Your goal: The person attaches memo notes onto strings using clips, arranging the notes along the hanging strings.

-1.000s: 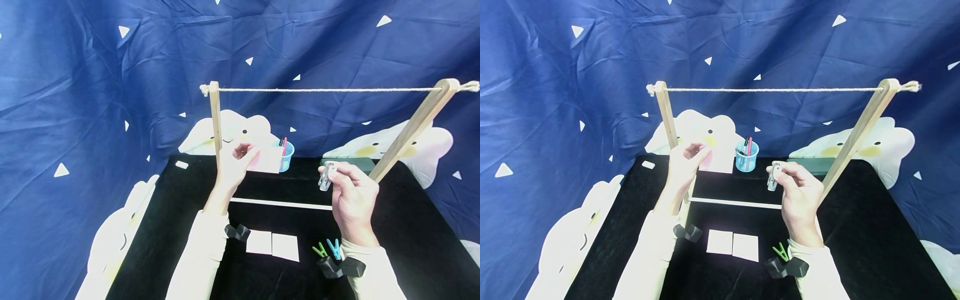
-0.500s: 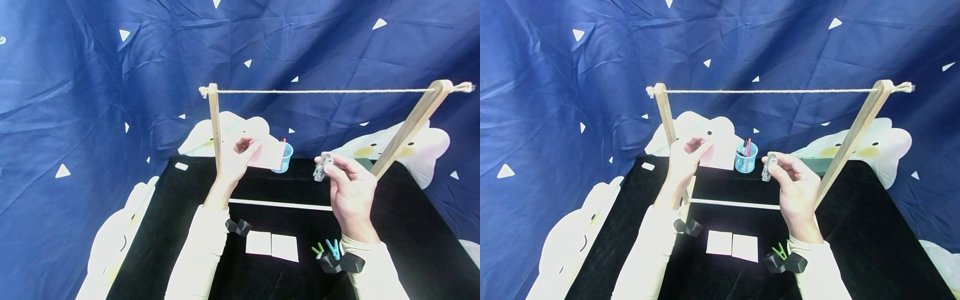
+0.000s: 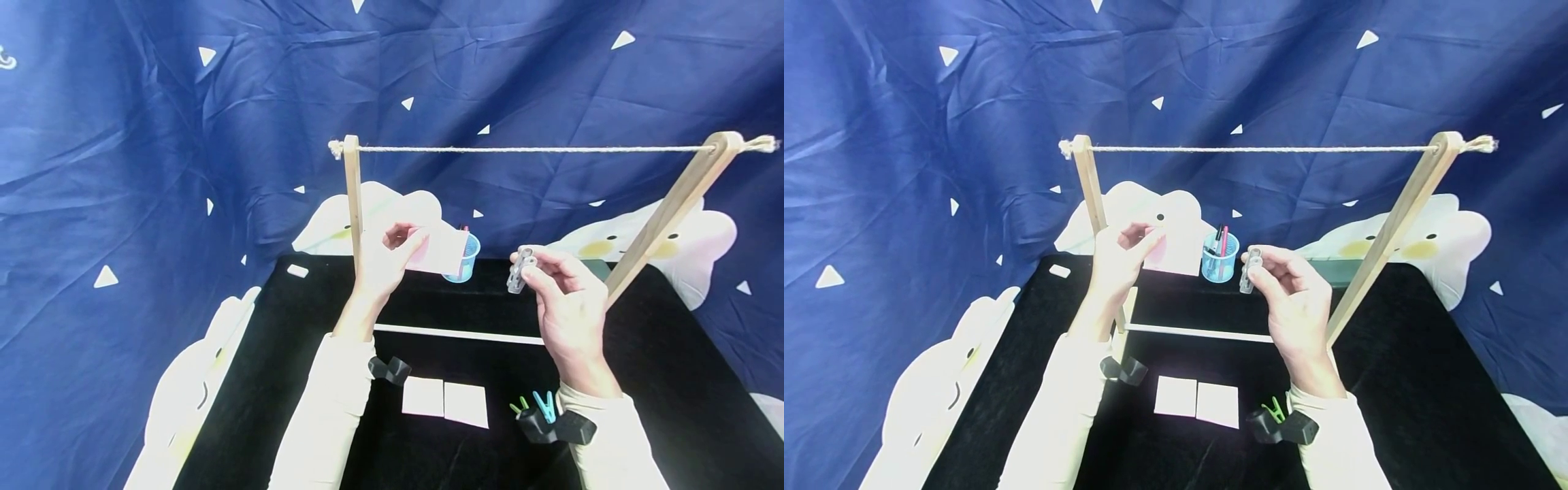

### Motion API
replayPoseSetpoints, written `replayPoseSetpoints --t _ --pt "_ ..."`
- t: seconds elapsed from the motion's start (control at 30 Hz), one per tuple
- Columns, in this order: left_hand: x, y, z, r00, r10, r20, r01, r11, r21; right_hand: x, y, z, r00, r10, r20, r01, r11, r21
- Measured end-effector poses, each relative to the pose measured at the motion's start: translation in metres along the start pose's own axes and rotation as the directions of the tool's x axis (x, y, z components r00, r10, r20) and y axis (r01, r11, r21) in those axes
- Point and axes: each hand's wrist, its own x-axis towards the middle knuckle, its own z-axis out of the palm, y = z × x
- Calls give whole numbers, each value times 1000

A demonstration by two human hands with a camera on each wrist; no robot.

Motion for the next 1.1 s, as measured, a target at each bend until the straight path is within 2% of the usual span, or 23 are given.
replayPoseSetpoints --t 0.17,0.2,0.3,0.43,0.53,0.73,0.93,1.1 --pt "4 1 1 999 41 4 -41 999 -10 6 -3 5 1000 5 -28 -5 1000 -15" --pt "5 1 1 999 45 5 -45 999 -14 7 -3 5 1000 6 -28 -6 1000 13" --pt "9 3 1 999 44 0 -44 999 -20 11 -4 7 999 4 -37 -3 1000 27" --pt "14 8 1 999 24 -40 -24 1000 -2 18 -5 11 999 -4 -40 4 1000 15" --pt "17 13 1 998 15 -68 -15 1000 3 23 -7 17 1000 -21 -21 21 1000 13" --pt "23 20 2 996 42 -84 -46 998 -48 37 -14 32 997 -65 31 62 995 78" --pt "27 26 3 990 17 -142 -31 995 -96 48 -19 48 996 -71 47 65 990 123" --pt "30 28 5 984 36 -176 -62 987 -147 57 -22 59 995 -70 70 57 983 176"
